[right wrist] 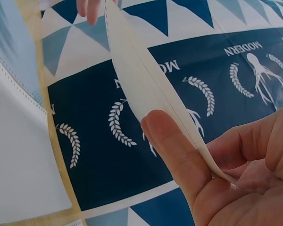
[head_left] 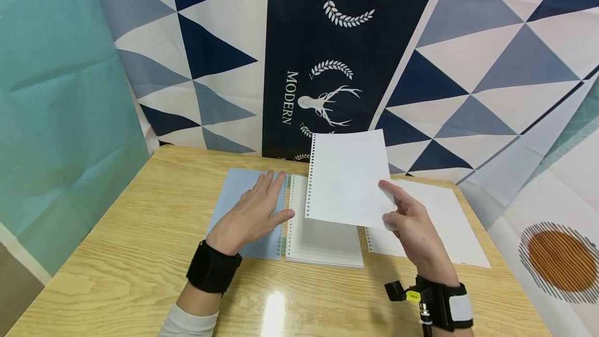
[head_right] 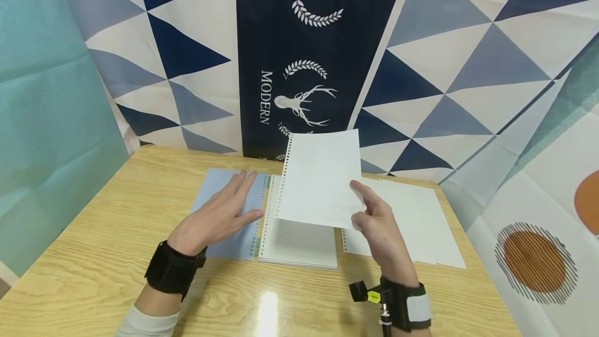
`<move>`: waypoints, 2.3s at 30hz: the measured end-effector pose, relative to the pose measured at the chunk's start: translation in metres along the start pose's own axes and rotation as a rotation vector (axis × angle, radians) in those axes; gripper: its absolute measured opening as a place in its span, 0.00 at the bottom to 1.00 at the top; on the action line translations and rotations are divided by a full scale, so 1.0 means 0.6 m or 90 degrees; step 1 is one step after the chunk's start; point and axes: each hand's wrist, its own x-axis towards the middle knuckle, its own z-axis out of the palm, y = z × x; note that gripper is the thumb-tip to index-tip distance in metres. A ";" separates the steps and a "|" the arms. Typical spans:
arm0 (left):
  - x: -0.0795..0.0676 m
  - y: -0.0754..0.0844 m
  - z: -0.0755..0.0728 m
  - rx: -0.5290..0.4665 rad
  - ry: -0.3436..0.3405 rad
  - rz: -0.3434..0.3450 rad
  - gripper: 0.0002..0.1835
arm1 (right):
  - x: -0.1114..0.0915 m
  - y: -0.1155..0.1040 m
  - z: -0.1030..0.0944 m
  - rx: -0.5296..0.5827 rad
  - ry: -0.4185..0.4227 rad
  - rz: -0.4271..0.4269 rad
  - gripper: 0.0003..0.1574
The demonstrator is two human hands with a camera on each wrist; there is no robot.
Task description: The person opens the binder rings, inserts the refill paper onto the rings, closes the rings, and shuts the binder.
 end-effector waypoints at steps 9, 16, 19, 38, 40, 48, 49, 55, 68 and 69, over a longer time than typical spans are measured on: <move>0.003 -0.002 0.006 0.000 0.001 -0.002 0.45 | 0.002 -0.005 0.021 -0.031 -0.008 0.007 0.50; 0.007 0.002 0.010 -0.004 0.002 -0.007 0.45 | 0.002 -0.007 0.034 -0.037 -0.023 0.011 0.50; 0.007 0.001 0.012 -0.001 0.000 -0.005 0.45 | 0.002 -0.007 0.036 -0.043 -0.024 0.010 0.49; 0.005 0.002 0.013 0.006 -0.016 -0.007 0.46 | 0.001 -0.008 0.041 -0.094 -0.043 0.033 0.48; 0.005 0.003 0.015 0.008 -0.022 -0.007 0.47 | 0.001 -0.007 0.041 -0.093 -0.044 0.037 0.48; 0.008 0.002 0.021 0.014 -0.030 -0.003 0.49 | 0.004 -0.003 0.049 -0.108 -0.047 0.016 0.47; 0.008 0.003 0.022 0.015 -0.035 -0.004 0.49 | 0.004 -0.003 0.051 -0.109 -0.049 0.016 0.47; 0.009 0.003 0.029 0.016 -0.050 -0.006 0.48 | 0.008 -0.002 0.062 -0.110 -0.064 0.025 0.47; 0.012 0.005 0.044 0.037 -0.076 -0.004 0.49 | 0.007 0.003 0.070 -0.113 -0.071 0.049 0.47; 0.012 0.005 0.045 0.037 -0.079 -0.005 0.48 | 0.008 0.003 0.071 -0.114 -0.072 0.048 0.47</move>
